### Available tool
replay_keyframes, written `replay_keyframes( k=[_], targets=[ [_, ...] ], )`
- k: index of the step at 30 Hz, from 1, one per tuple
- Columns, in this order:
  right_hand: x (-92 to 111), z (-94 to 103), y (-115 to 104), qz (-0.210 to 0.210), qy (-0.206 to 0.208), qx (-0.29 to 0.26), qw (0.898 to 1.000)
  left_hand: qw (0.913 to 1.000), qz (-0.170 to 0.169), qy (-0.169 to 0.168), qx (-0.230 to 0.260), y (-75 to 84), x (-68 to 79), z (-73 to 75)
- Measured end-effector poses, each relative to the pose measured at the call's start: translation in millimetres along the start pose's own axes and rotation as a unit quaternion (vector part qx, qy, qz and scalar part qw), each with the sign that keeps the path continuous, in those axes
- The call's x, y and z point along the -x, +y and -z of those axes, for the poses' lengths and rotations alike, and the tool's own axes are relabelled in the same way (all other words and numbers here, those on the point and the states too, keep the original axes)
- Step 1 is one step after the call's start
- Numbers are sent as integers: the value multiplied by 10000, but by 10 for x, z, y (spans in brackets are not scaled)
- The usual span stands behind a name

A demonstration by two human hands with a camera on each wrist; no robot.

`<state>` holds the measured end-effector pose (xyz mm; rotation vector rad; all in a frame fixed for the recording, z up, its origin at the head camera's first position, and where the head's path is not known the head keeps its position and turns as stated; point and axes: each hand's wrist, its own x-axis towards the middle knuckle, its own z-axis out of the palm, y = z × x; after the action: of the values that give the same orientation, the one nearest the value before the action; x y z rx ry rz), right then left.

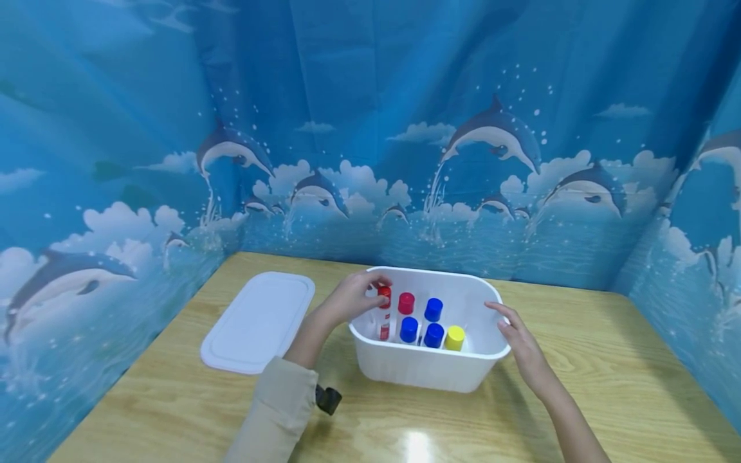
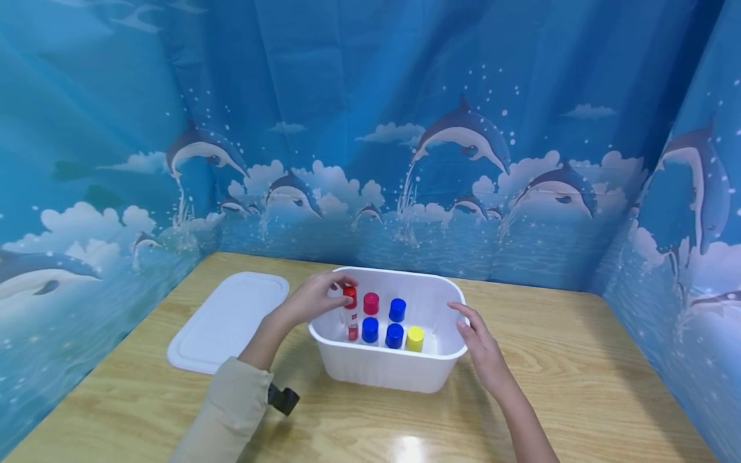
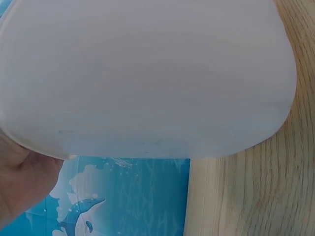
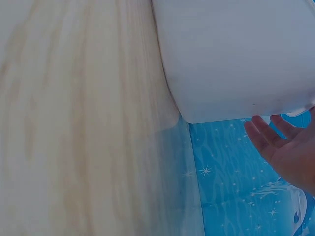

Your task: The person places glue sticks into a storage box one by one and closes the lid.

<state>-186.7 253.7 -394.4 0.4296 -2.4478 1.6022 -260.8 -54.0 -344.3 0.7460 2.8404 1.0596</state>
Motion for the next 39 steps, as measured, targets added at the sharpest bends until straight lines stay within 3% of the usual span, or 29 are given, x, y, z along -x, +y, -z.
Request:
replay_keyframes(
  k=[7,13,20,24,32,39],
  targets=[
    [15,-9,18,47,-3,-24,10000,9945,146,392,956,-78,77,51],
    [9,-18,14,132,50,-35,9999,9888,200,952,1136,-179,212,214],
    [5,-13,-3,45,18,50,10000,9796,75,1536,1291,-442,488,484],
    [-3,-12,-10,-7,-47,-10,10000,9734,254,1798,1400,-640,702,631],
    [-2,-4,-1,-50,-70,-120,9999,9592,794,2468,1132,-1076,1148,806],
    [4,5,11,-50,-29,-68,10000,9552,1329,2544,727,-1413,1446,844]
  ],
)
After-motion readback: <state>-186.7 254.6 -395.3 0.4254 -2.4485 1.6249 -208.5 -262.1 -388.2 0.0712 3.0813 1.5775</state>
